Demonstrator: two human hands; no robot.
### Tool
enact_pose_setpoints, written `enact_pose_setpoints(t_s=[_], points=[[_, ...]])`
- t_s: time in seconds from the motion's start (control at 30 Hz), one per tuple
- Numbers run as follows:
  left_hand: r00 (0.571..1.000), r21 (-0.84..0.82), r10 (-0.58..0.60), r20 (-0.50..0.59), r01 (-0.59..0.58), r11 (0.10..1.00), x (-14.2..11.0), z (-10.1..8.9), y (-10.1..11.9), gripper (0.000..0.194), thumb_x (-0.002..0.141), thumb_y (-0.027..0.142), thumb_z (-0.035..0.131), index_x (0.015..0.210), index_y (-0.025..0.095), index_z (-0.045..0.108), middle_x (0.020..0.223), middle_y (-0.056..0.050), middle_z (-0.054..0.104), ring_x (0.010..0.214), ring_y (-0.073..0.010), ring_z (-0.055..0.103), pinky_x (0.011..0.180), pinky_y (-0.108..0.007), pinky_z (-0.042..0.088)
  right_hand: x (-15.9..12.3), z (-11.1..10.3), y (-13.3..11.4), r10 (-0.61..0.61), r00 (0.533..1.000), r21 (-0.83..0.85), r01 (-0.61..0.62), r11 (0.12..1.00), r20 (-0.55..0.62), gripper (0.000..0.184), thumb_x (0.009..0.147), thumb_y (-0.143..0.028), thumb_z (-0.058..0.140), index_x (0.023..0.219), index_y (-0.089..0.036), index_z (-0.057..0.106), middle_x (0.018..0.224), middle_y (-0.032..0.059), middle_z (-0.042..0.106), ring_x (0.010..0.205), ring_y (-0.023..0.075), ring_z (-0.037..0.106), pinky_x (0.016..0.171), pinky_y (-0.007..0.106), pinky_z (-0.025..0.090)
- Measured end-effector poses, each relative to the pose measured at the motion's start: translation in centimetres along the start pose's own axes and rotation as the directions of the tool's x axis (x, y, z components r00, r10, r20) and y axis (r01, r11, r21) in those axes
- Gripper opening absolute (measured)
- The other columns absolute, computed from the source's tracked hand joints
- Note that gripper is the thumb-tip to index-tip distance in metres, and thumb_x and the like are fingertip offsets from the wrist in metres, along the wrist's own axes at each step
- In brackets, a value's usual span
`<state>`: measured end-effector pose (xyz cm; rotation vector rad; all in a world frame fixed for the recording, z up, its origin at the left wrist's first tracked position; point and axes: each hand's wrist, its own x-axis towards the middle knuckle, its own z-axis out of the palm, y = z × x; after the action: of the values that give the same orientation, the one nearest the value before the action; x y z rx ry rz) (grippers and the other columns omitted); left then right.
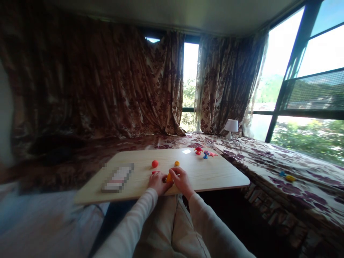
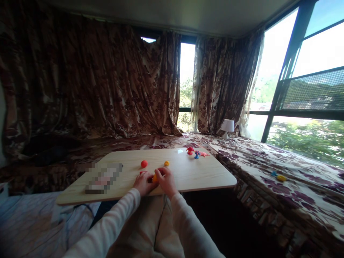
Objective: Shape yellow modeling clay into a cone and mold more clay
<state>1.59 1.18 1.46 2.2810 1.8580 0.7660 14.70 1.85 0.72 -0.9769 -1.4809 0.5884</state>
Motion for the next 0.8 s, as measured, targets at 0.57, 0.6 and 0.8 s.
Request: enact_pose_setpoints(t_s=[0.57, 0.6, 0.8], points=[[0.998, -0.103, -0.047, -0.042, 0.042, 0.994, 0.2, 0.2, -0.5, 0.037, 0.063, 0.039, 0.069, 0.096, 0.023, 0.068, 0.090, -0.002, 0.070, 0.093, -0.0217, 0.060, 0.083, -0.031, 0.042, 0.7, -0.5, 1.1, 0.074, 0.997, 0.071, -0.072, 0.995, -0.024, 0.035, 0.079, -0.041, 0.050, 0.083, -0.013, 0.072, 0.067, 0.0053, 0.067, 0.065, 0.0182, 0.062, 0.059, 0.028, 0.048], [0.997, -0.114, -0.053, -0.048, 0.047, 0.992, 0.2, 0.2, -0.5, 0.036, 0.063, 0.038, 0.069, 0.096, 0.023, 0.068, 0.088, -0.001, 0.070, 0.090, -0.0208, 0.061, 0.082, -0.031, 0.043, 0.7, -0.5, 1.3, 0.068, 0.997, 0.067, -0.067, 0.996, -0.019, 0.032, 0.078, -0.038, 0.052, 0.081, -0.014, 0.072, 0.069, 0.0058, 0.068, 0.068, 0.0188, 0.062, 0.061, 0.029, 0.049], [0.998, -0.144, -0.031, -0.052, 0.023, 0.989, 0.3, 0.2, -0.7, 0.027, 0.070, 0.033, 0.064, 0.095, 0.023, 0.069, 0.093, -0.002, 0.071, 0.095, -0.0197, 0.060, 0.084, -0.029, 0.043, 0.7, -0.3, 1.9, 0.036, 0.998, 0.020, -0.037, 0.999, 0.059, 0.015, 0.072, -0.025, 0.061, 0.073, -0.015, 0.072, 0.079, 0.0063, 0.070, 0.072, 0.0183, 0.064, 0.072, 0.031, 0.052]])
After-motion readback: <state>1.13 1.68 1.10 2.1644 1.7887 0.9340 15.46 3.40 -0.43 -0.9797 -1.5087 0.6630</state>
